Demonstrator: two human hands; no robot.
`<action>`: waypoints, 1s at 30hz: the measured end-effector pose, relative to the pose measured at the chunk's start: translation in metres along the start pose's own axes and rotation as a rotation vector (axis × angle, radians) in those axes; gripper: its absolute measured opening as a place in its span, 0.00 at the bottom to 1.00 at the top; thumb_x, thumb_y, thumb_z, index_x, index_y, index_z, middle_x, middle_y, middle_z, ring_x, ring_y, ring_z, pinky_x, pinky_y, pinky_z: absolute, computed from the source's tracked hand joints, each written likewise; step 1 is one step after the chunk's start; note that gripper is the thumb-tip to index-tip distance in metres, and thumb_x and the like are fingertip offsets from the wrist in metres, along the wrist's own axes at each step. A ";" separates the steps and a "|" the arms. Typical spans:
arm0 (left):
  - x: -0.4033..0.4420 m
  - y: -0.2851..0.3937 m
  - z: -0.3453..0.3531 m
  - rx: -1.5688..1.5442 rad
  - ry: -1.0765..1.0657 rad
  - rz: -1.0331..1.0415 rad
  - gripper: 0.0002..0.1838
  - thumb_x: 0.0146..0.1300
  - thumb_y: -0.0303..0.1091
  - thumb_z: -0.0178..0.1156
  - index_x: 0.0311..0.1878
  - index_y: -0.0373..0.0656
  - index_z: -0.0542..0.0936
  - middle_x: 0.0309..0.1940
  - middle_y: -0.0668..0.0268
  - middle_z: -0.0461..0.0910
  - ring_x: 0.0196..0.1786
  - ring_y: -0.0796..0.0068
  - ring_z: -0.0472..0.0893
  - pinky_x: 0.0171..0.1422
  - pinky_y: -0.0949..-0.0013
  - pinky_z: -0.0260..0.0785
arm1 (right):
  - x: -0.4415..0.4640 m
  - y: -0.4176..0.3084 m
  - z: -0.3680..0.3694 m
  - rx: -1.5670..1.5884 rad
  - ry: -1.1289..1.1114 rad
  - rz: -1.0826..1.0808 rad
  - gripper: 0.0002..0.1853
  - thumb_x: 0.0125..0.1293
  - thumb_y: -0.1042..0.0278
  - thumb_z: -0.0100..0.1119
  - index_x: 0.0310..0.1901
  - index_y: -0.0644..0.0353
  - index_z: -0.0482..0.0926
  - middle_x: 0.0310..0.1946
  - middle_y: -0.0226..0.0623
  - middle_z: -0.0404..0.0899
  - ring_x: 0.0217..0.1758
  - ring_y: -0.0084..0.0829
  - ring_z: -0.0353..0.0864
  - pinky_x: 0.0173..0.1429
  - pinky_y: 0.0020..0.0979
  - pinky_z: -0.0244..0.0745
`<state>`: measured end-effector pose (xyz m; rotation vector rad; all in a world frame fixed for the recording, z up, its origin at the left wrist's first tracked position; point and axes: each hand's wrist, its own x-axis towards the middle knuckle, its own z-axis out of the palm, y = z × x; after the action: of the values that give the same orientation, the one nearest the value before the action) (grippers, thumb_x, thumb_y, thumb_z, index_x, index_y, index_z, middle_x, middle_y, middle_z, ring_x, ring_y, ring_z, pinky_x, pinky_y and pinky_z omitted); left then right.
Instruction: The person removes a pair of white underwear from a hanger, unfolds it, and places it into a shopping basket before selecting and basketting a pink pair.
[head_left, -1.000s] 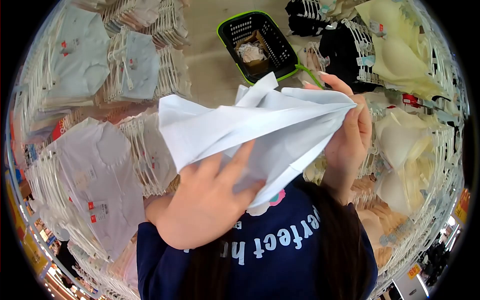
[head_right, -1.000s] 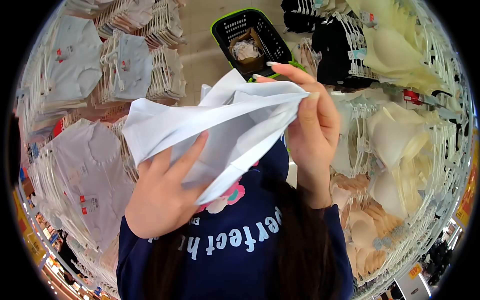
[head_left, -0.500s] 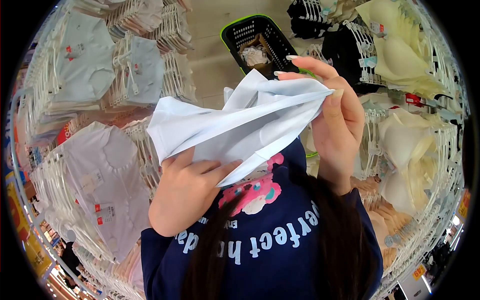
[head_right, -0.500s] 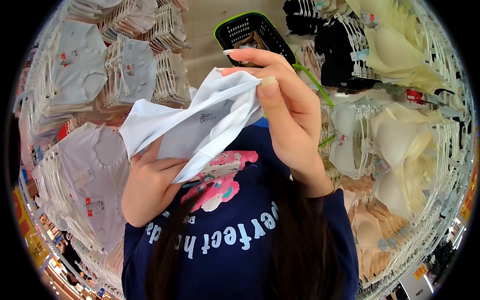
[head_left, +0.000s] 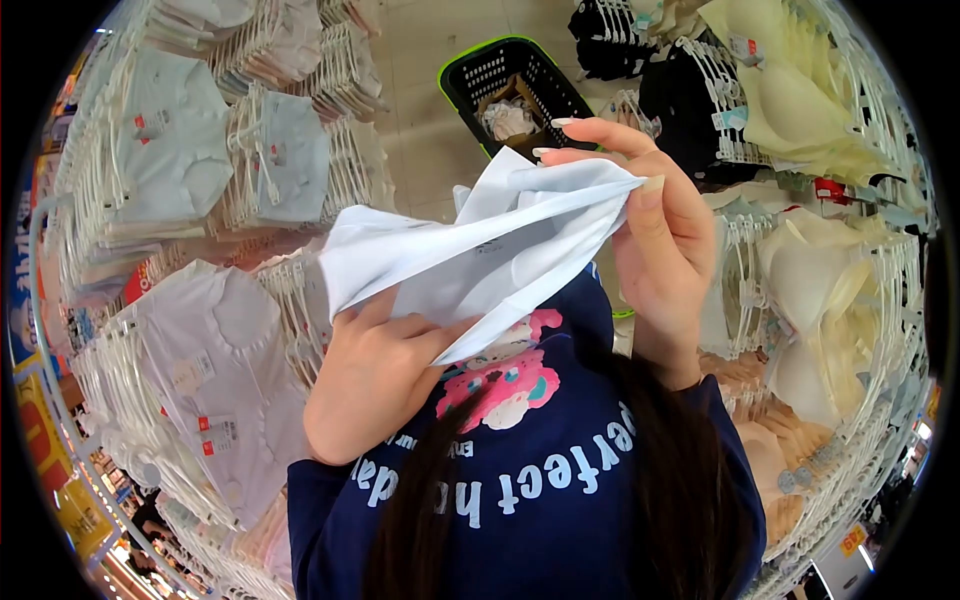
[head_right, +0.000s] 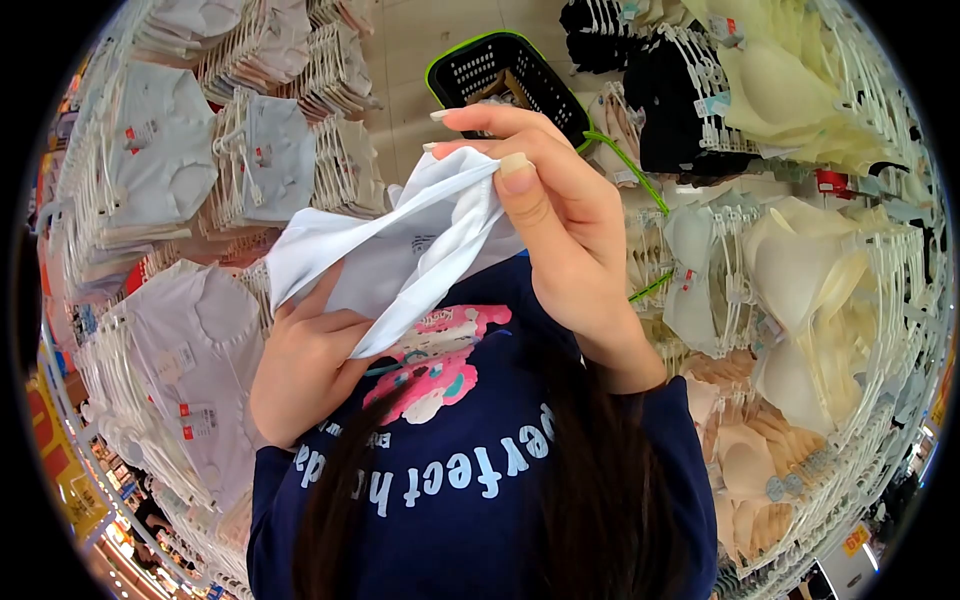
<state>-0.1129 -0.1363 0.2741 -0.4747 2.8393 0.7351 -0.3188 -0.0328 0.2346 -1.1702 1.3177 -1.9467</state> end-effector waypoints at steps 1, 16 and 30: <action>0.003 -0.001 0.000 0.004 0.005 0.021 0.07 0.50 0.30 0.62 0.35 0.45 0.82 0.30 0.65 0.82 0.54 0.52 0.74 0.43 0.56 0.64 | 0.000 0.001 0.001 0.087 0.035 0.038 0.18 0.72 0.62 0.40 0.40 0.70 0.74 0.47 0.47 0.75 0.54 0.33 0.73 0.55 0.32 0.69; 0.094 -0.057 0.115 -0.896 0.158 0.034 0.52 0.30 0.35 0.78 0.63 0.34 0.61 0.55 0.56 0.71 0.57 0.66 0.72 0.60 0.66 0.63 | -0.006 0.076 0.016 0.900 0.332 0.625 0.13 0.71 0.61 0.40 0.43 0.62 0.70 0.38 0.46 0.78 0.42 0.37 0.80 0.49 0.38 0.76; 0.160 -0.061 0.152 -1.394 0.604 -0.489 0.10 0.57 0.20 0.52 0.43 0.37 0.75 0.34 0.71 0.76 0.39 0.85 0.73 0.44 0.81 0.64 | -0.033 0.175 -0.035 0.254 0.226 0.668 0.13 0.65 0.68 0.54 0.48 0.56 0.65 0.40 0.35 0.72 0.38 0.21 0.70 0.37 0.21 0.68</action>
<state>-0.2289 -0.1535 0.0774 -1.6486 1.8686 2.6454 -0.3420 -0.0596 0.0568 -0.3228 1.3021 -1.6941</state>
